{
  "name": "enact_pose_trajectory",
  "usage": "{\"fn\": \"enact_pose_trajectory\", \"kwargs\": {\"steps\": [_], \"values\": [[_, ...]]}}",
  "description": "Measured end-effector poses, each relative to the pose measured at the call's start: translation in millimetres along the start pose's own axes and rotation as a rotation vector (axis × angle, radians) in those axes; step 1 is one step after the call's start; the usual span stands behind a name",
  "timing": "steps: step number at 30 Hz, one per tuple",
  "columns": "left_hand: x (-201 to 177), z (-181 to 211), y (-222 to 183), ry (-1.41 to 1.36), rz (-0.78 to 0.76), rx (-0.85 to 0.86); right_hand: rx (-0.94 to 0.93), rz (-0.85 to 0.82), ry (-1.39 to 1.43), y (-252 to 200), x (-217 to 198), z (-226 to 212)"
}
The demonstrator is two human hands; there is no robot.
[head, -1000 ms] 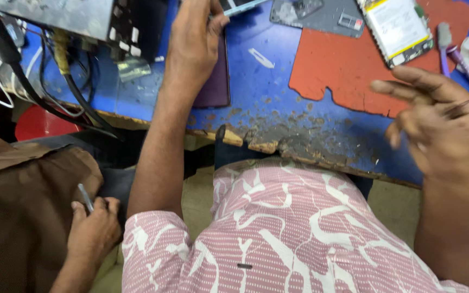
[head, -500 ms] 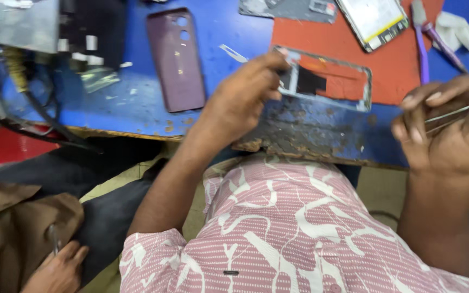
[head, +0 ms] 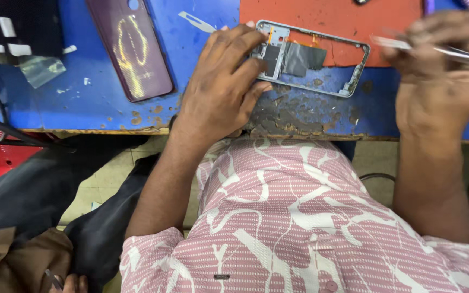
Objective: The person uses tweezers to manipulate small components on a smartphone's internal frame and circuit board. They handle a purple phone case, a disassembled phone chassis, and various tiny parts on a cluttered workbench, occasionally using a soldering iron.
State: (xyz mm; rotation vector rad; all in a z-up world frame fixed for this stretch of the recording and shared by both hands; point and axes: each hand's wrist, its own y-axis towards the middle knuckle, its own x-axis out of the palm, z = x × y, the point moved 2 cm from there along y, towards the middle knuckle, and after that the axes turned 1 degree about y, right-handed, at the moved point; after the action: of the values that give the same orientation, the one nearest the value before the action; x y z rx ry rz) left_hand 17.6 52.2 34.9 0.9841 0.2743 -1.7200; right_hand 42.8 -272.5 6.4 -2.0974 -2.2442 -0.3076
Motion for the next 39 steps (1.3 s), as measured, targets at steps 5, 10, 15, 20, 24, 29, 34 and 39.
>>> {"fn": "enact_pose_trajectory", "kwargs": {"steps": [5,10,15,20,24,29,34,39], "values": [[4,4,11,-0.016,-0.041,-0.045,-0.241,-0.266,-0.551,20,46,-16],[11,1,18,-0.017,-0.073,-0.036,-0.293,-0.429,-0.576,32,70,-14],[18,-6,16,0.008,-0.093,-0.048,-0.275,-0.454,-0.601,37,66,-7],[19,-9,16,-0.035,-0.096,-0.082,-0.267,-0.471,-0.637,36,62,-3],[21,-9,18,-0.034,-0.066,-0.093,-0.264,-0.471,-0.655,37,60,-1],[19,-10,16,-0.051,-0.071,-0.116,-0.234,-0.441,-0.639,40,58,2],[18,-11,16,-0.069,-0.07,-0.107,-0.105,-0.382,-0.497,40,54,5],[20,-12,15,-0.043,-0.041,-0.092,-0.087,-0.249,-0.371,30,39,13]]}}
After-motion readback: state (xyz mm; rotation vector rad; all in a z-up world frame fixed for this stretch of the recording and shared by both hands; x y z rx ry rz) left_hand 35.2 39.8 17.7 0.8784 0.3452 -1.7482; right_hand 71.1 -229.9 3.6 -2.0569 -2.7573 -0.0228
